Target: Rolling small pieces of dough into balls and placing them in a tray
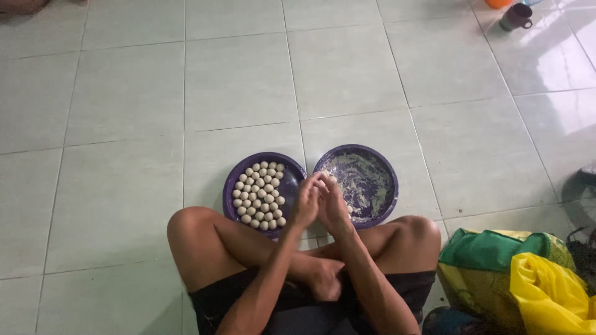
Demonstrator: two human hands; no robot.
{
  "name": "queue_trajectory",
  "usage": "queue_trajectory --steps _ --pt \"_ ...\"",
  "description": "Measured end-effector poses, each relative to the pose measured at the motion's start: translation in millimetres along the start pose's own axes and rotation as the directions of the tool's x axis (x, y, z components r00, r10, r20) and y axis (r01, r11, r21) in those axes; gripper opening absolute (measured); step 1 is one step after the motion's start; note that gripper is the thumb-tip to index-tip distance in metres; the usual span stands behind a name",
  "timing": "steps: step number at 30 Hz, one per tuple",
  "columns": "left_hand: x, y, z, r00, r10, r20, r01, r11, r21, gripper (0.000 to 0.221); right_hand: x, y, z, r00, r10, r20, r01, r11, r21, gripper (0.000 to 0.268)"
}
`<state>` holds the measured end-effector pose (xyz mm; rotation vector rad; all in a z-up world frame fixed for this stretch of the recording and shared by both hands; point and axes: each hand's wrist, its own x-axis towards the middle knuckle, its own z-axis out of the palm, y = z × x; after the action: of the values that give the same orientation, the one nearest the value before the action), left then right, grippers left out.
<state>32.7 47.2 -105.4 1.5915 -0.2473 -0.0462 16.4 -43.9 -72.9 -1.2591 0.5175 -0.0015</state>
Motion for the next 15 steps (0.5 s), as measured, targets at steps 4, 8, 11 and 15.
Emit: queue_trajectory --steps 4,8,11,15 --pt "-1.0 50.9 16.2 0.996 -0.033 0.083 0.013 0.973 0.230 0.053 -13.8 7.9 3.1 1.000 -0.007 0.026 0.006 1.000 0.015 0.031" --pt "-5.1 47.8 7.9 0.978 0.208 -0.009 -0.184 0.888 0.421 0.053 -15.1 4.7 -9.3 0.999 -0.009 0.052 0.008 1.000 0.025 0.031" --pt "-4.7 51.6 33.3 0.950 0.309 0.040 -0.310 0.924 0.221 0.052 -7.7 -4.3 -16.5 0.997 -0.018 0.073 0.015 0.999 0.037 0.032" --pt "3.4 81.7 18.2 0.962 0.198 0.189 -0.238 0.946 0.219 0.061 -18.5 5.3 -5.4 0.997 -0.025 0.078 0.020 0.997 0.068 0.032"
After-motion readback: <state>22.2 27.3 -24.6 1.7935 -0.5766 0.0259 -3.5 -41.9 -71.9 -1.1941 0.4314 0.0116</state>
